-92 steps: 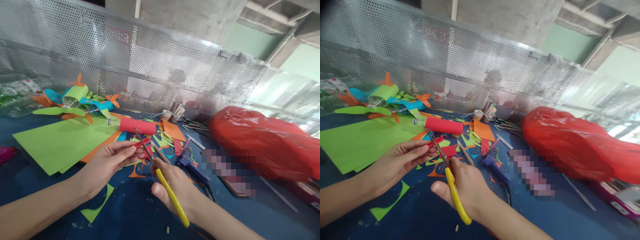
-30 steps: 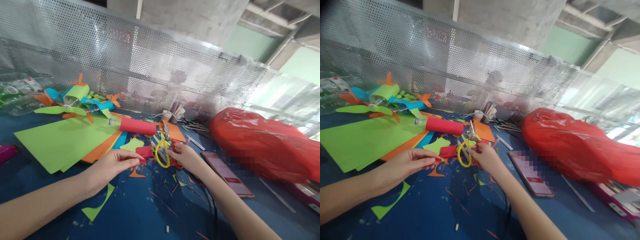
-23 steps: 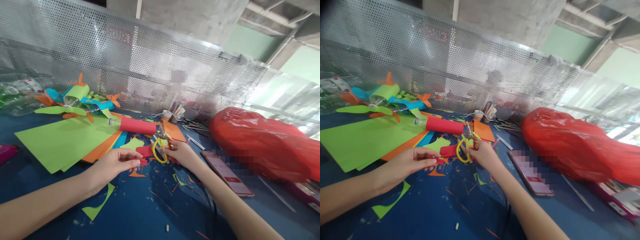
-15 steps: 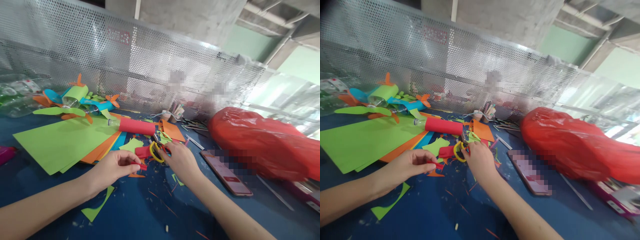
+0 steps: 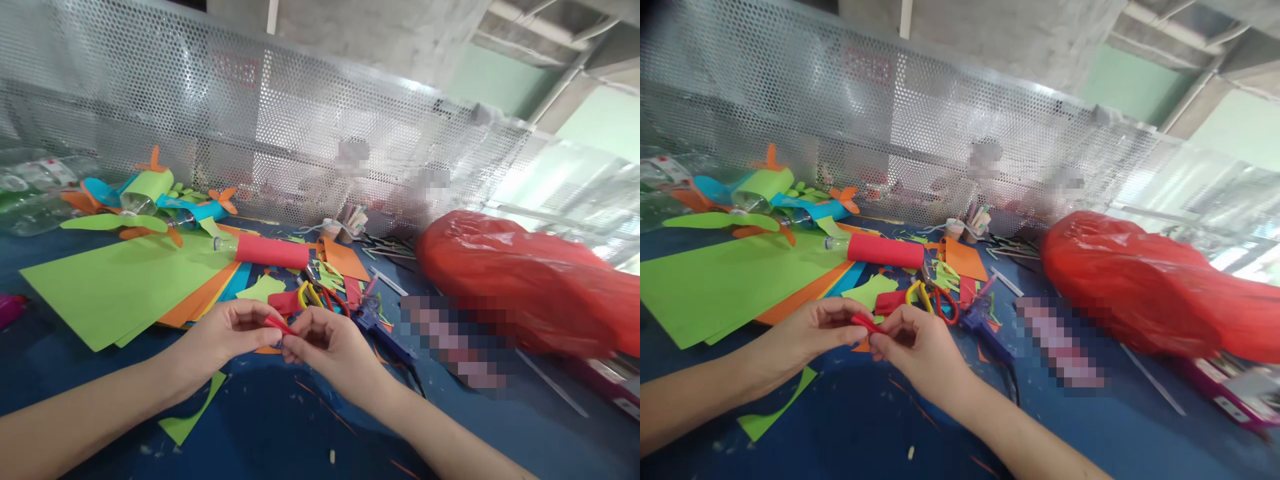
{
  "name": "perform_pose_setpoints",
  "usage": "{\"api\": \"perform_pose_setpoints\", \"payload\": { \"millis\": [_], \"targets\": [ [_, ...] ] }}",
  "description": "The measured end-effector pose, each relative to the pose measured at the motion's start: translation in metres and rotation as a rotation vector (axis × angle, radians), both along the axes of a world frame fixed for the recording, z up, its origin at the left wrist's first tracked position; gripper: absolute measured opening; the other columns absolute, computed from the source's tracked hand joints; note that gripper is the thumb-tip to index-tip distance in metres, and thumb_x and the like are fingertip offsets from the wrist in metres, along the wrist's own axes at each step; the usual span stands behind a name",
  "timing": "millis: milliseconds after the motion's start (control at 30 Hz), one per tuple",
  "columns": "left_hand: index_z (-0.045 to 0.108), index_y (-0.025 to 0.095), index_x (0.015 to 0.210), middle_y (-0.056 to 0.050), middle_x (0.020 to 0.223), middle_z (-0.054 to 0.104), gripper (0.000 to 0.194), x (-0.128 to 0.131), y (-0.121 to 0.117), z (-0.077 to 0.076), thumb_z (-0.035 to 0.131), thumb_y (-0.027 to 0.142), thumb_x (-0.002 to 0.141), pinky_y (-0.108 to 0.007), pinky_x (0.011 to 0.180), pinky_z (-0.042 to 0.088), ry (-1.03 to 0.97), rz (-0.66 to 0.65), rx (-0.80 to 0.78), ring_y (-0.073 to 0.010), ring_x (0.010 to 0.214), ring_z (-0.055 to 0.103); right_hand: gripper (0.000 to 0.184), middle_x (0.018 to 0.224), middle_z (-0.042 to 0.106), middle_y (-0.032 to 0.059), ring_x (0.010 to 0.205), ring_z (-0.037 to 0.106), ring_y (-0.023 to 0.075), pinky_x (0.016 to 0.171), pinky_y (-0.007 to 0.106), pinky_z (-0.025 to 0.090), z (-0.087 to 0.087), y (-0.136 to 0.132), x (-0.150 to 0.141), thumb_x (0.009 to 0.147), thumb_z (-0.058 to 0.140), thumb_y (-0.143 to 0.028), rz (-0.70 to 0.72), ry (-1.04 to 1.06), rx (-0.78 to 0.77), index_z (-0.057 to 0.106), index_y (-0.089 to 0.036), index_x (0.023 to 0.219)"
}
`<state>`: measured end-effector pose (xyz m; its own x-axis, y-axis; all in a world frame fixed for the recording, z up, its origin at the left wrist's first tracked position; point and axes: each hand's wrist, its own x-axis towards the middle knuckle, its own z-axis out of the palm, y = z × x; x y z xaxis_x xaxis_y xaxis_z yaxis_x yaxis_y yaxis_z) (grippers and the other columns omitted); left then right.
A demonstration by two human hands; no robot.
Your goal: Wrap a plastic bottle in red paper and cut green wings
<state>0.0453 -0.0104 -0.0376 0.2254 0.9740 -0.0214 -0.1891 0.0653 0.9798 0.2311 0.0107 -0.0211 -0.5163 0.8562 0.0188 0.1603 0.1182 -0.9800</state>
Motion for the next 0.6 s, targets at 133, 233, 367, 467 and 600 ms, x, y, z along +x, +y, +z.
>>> {"api": "perform_pose_setpoints", "payload": {
  "millis": [133,233,367,467,600],
  "targets": [
    [0.075,0.025,0.080,0.003,0.077,0.073,0.012,0.004,-0.003,-0.003,0.079,0.029,0.070,-0.018,0.075,0.051,-0.204,0.000,-0.082,-0.0095,0.074,0.065,0.032,0.066,0.067,-0.0016,0.060,0.064,0.0100,0.060,0.021,0.051,-0.002,0.002,-0.001,0.070,0.076,-0.039,-0.034,0.111,-0.121,0.054,-0.017,0.075],
    [0.075,0.026,0.081,0.003,0.080,0.073,0.012,0.005,-0.004,-0.006,0.079,0.028,0.071,-0.020,0.076,0.051,-0.237,0.018,-0.091,-0.0100,0.077,0.065,0.036,0.064,0.067,-0.0016,0.059,0.064,0.0100,0.059,0.021,0.050,-0.008,0.004,-0.004,0.067,0.077,-0.042,-0.033,0.123,-0.152,0.053,-0.017,0.075],
    [0.072,0.024,0.085,0.003,0.083,0.071,0.012,0.006,-0.002,-0.009,0.075,0.031,0.076,-0.022,0.078,0.051,-0.175,0.033,-0.068,-0.0111,0.079,0.064,0.036,0.066,0.068,0.0001,0.061,0.065,0.0120,0.061,0.024,0.051,-0.006,0.008,-0.001,0.069,0.075,-0.046,0.036,0.037,-0.142,0.054,-0.017,0.075],
    [0.069,0.022,0.087,0.002,0.085,0.070,0.015,0.006,-0.001,-0.008,0.071,0.034,0.079,-0.025,0.083,0.050,-0.121,0.048,-0.074,-0.0124,0.081,0.063,0.027,0.067,0.068,0.0022,0.062,0.065,0.0143,0.060,0.026,0.049,0.015,0.018,0.019,0.078,0.066,-0.043,-0.033,-0.258,0.118,0.058,-0.017,0.074],
    [0.066,0.019,0.083,0.000,0.081,0.068,0.020,0.007,-0.002,-0.004,0.072,0.037,0.077,-0.028,0.081,0.051,-0.021,0.066,-0.108,-0.0153,0.082,0.064,0.015,0.069,0.067,0.0038,0.064,0.061,0.0173,0.059,0.027,0.041,0.048,0.043,0.071,0.082,0.059,-0.030,-0.358,-0.938,0.639,0.062,-0.019,0.073]
  ]
}}
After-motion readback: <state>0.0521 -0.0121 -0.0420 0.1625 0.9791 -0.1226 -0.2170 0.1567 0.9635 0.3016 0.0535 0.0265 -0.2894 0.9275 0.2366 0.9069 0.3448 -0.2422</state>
